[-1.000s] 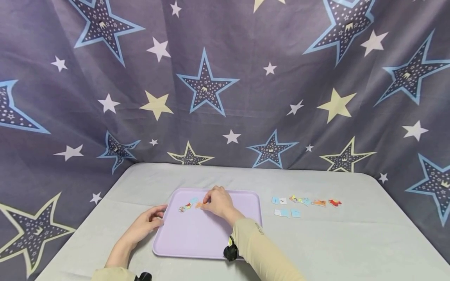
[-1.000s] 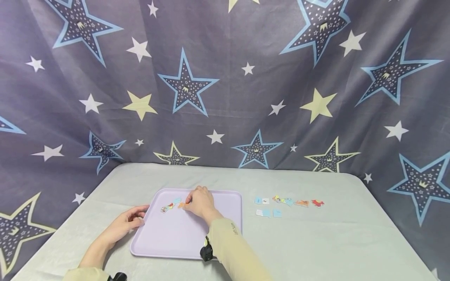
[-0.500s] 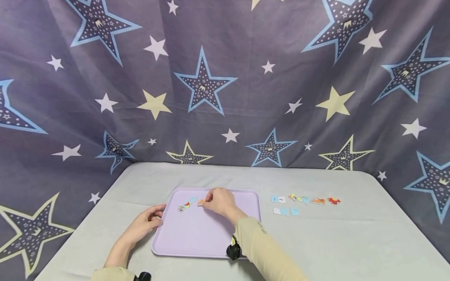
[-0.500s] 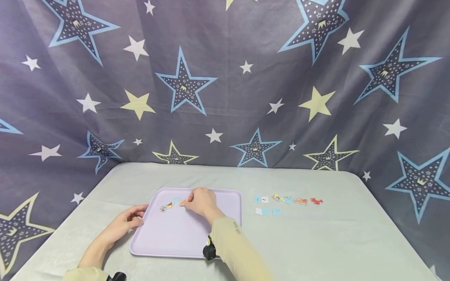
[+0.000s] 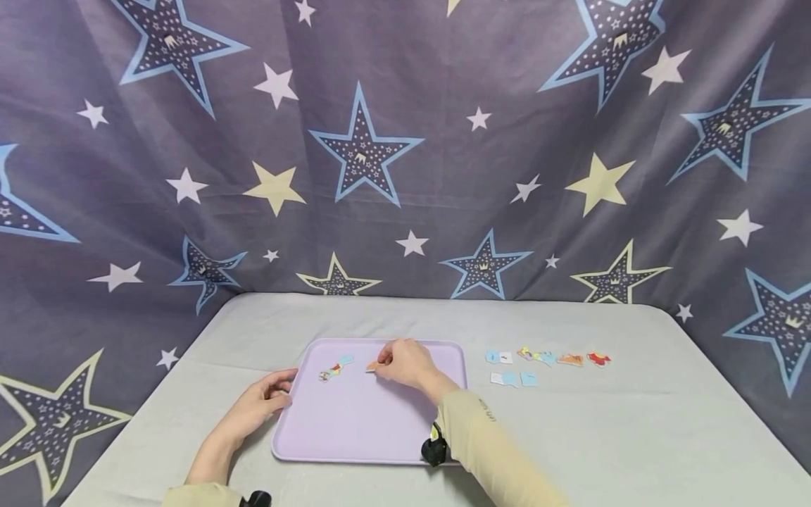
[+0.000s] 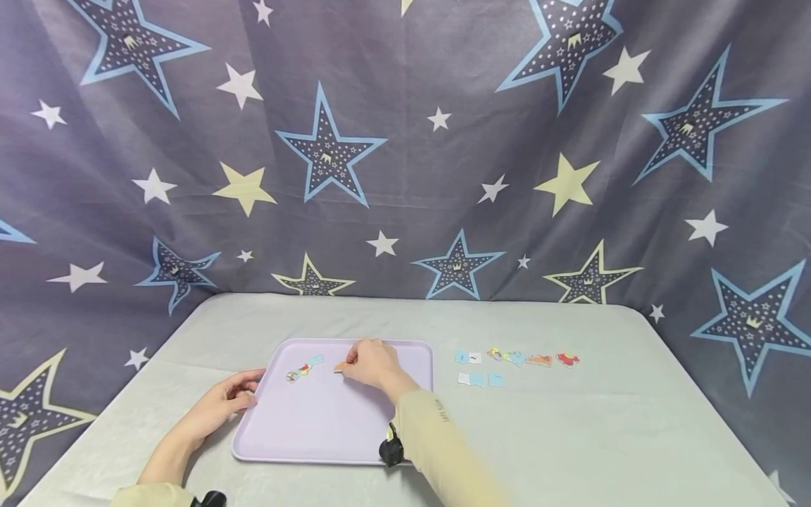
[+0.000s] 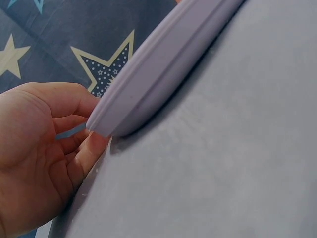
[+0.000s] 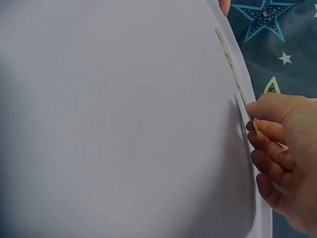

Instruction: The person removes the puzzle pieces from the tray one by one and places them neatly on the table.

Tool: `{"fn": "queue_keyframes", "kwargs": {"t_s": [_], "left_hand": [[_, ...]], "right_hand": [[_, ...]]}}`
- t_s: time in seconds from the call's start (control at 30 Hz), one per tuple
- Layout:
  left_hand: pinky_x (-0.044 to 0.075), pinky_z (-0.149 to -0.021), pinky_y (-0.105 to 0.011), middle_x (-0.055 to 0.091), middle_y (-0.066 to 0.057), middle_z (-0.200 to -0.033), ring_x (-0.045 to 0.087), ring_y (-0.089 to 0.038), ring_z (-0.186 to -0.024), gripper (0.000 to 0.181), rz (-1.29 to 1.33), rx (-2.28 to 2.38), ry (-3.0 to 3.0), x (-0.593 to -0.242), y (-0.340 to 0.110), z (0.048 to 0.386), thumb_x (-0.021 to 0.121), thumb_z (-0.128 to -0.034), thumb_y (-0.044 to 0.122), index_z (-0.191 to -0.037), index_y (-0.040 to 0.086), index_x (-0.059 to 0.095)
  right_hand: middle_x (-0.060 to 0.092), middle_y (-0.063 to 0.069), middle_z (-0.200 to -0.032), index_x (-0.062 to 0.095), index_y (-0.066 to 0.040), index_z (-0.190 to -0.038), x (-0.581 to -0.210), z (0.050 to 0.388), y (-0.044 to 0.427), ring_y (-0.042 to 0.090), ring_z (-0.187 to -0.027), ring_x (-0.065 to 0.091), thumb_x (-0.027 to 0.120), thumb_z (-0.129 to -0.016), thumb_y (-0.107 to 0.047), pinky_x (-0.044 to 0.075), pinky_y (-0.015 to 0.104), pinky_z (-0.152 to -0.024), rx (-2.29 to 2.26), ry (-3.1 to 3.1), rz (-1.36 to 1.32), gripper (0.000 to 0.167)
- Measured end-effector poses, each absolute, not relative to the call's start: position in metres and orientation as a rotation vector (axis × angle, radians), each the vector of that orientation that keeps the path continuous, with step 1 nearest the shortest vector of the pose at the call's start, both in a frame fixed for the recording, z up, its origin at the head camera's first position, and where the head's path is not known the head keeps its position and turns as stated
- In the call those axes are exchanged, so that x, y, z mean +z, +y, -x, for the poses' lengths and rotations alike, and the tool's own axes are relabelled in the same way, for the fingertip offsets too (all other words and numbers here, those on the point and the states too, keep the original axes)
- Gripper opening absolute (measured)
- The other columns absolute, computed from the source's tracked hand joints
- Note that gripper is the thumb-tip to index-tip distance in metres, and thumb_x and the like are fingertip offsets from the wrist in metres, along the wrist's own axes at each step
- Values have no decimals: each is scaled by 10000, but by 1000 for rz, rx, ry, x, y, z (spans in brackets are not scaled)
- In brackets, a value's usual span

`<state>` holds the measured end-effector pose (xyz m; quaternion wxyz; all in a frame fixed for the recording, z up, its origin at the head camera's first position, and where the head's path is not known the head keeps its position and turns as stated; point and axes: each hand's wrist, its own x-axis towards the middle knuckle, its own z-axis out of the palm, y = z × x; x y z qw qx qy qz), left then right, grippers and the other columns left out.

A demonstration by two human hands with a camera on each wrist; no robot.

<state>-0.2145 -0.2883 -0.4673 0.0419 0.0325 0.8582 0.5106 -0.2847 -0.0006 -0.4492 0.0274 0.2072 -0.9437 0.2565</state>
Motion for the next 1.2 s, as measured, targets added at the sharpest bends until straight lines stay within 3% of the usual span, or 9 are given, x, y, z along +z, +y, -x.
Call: {"fn": "queue_keyframes", "kwargs": {"t_s": [0.3, 1.2], "left_hand": [[387, -651, -204, 505, -148, -1082, 448, -81, -819, 550, -97, 1556, 2635, -466, -288, 214, 594, -795, 62, -1313, -21, 427], [403, -675, -203, 511, -161, -1081, 470, -96, -823, 555, -113, 1584, 2620, -467, -289, 214, 592, -793, 44, -1315, -29, 417]], "right_hand": [[553, -146, -653, 670, -210, -806, -438, 284, 19, 23, -580, 471, 665, -724, -263, 368, 202, -545, 790, -2891, -728, 98], [564, -109, -775, 686, -219, -838, -434, 263, 89, 71, -717, 522, 678, -729, -257, 397, 217, -616, 715, -2700, -855, 115]]}}
